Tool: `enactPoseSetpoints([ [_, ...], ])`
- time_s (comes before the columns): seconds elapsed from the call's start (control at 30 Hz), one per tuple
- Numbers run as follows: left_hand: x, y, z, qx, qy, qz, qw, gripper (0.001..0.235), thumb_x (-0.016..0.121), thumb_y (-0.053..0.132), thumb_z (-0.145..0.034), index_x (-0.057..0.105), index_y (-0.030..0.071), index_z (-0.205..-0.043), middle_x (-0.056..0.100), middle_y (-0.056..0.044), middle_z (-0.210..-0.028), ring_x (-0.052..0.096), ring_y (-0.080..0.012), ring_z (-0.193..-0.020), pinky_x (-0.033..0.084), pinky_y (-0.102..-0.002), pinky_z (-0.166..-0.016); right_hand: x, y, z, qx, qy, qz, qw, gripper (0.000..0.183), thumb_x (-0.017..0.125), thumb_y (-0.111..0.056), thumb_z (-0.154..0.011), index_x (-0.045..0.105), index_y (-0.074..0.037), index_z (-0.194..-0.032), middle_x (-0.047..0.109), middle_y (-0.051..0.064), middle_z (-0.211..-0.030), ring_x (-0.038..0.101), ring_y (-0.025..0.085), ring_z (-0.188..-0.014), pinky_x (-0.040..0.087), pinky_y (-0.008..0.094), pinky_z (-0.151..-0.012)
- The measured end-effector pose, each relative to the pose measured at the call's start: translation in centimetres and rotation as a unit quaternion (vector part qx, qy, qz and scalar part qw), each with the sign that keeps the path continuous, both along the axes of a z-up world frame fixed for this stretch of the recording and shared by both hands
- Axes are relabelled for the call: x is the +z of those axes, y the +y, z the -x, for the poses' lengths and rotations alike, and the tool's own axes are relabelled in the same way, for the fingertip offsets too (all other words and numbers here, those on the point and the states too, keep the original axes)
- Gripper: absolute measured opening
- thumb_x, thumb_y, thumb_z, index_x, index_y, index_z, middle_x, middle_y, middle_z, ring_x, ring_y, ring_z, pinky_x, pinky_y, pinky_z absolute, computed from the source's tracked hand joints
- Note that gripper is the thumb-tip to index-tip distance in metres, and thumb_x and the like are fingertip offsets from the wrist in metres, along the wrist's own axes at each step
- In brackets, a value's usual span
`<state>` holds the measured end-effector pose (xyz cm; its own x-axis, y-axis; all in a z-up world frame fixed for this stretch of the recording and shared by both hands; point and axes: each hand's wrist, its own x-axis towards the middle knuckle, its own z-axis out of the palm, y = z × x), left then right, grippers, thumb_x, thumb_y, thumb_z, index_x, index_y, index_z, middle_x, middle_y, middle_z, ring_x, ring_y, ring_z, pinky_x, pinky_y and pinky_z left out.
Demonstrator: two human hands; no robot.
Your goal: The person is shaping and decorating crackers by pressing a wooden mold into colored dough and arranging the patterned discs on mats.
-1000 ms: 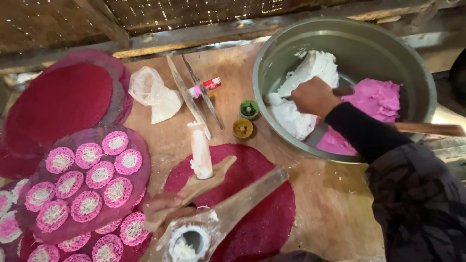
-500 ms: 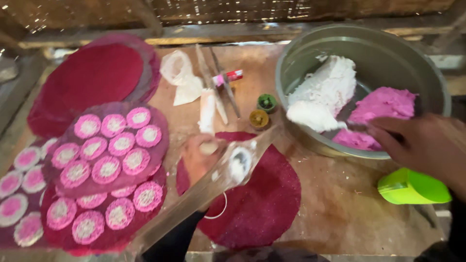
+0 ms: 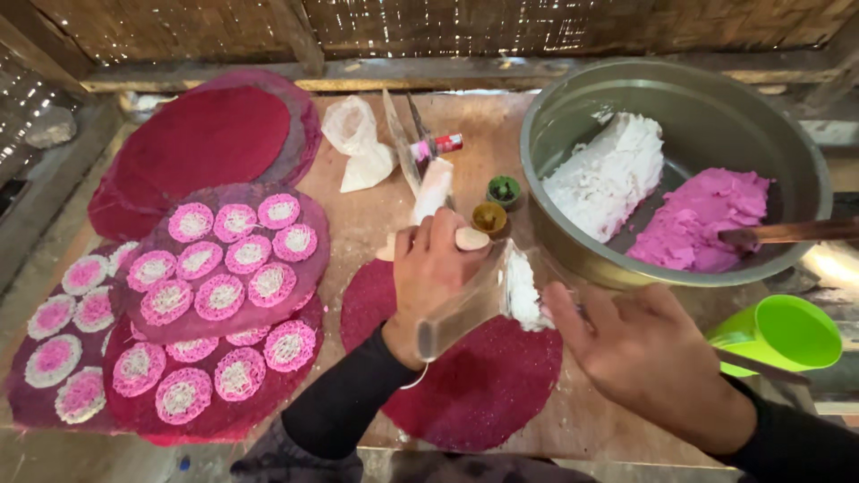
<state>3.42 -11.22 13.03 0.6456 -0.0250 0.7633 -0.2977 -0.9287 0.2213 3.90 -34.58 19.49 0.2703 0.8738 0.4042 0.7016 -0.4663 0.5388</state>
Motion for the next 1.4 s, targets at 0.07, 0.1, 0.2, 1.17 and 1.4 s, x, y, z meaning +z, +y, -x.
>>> enactPoseSetpoints([
  [0.07,0.1,1.1,0.7,-0.013,-0.002,-0.006,1.0,0.02,0.076,0.032,-0.084,0.076,0.02,-0.1,0.051,-0.006,-0.101,0.056,-0.027,-0.098,0.039,-0.045,-0.08,-0.7,-1.2,0.8,-0.022,0.045,-0.009,0.999,0.033,0.072,-0.025,-0.084,0.075,-0.01,-0.113,0.06,-0.001,-0.065,0.059,0.017,-0.052,0.045,0.036,-0.056],
  [0.1,0.3,1.7,0.7,-0.018,-0.008,-0.01,1.0,0.025,0.076,0.032,-0.081,0.077,0.02,-0.103,0.051,-0.007,-0.1,0.055,-0.0281,-0.096,0.039,-0.045,-0.079,-0.6,-1.9,0.8,-0.033,0.061,-0.015,0.997,0.032,0.074,-0.028,-0.083,0.076,-0.011,-0.11,0.06,-0.002,-0.061,0.06,0.018,-0.05,0.044,0.037,-0.054],
  [0.2,0.7,2.9,0.9,0.018,0.015,0.058,0.998,0.028,0.078,0.034,-0.077,0.076,0.021,-0.102,0.053,-0.005,-0.1,0.056,-0.0263,-0.095,0.04,-0.046,-0.081,0.2,-3.7,0.6,-0.065,0.077,-0.118,0.988,0.02,0.076,-0.031,-0.084,0.076,-0.017,-0.099,0.072,0.003,-0.072,0.057,0.023,-0.049,0.044,0.041,-0.057],
  [1.17,-2.6,2.9,-0.1,0.059,-0.085,-0.016,0.995,0.02,0.076,0.026,-0.086,0.074,0.014,-0.102,0.057,-0.005,-0.114,0.056,-0.027,-0.105,0.04,-0.046,-0.09,-7.9,-5.6,-5.4,-0.102,0.65,-0.195,0.728,0.049,0.058,-0.026,-0.093,0.065,-0.015,-0.141,0.069,0.006,-0.077,0.065,0.013,-0.056,0.051,0.03,-0.051],
  [1.4,-1.4,-0.2,-0.1,0.043,0.022,-0.079,0.996,0.007,0.075,0.025,-0.088,0.073,0.021,-0.093,0.055,-0.006,-0.108,0.056,-0.0275,-0.105,0.042,-0.044,-0.089,-3.3,-1.2,-1.8,-0.101,0.158,0.142,0.972,0.059,0.059,-0.022,-0.083,0.057,-0.014,-0.141,0.065,0.003,-0.079,0.065,0.021,-0.057,0.054,0.036,-0.049],
])
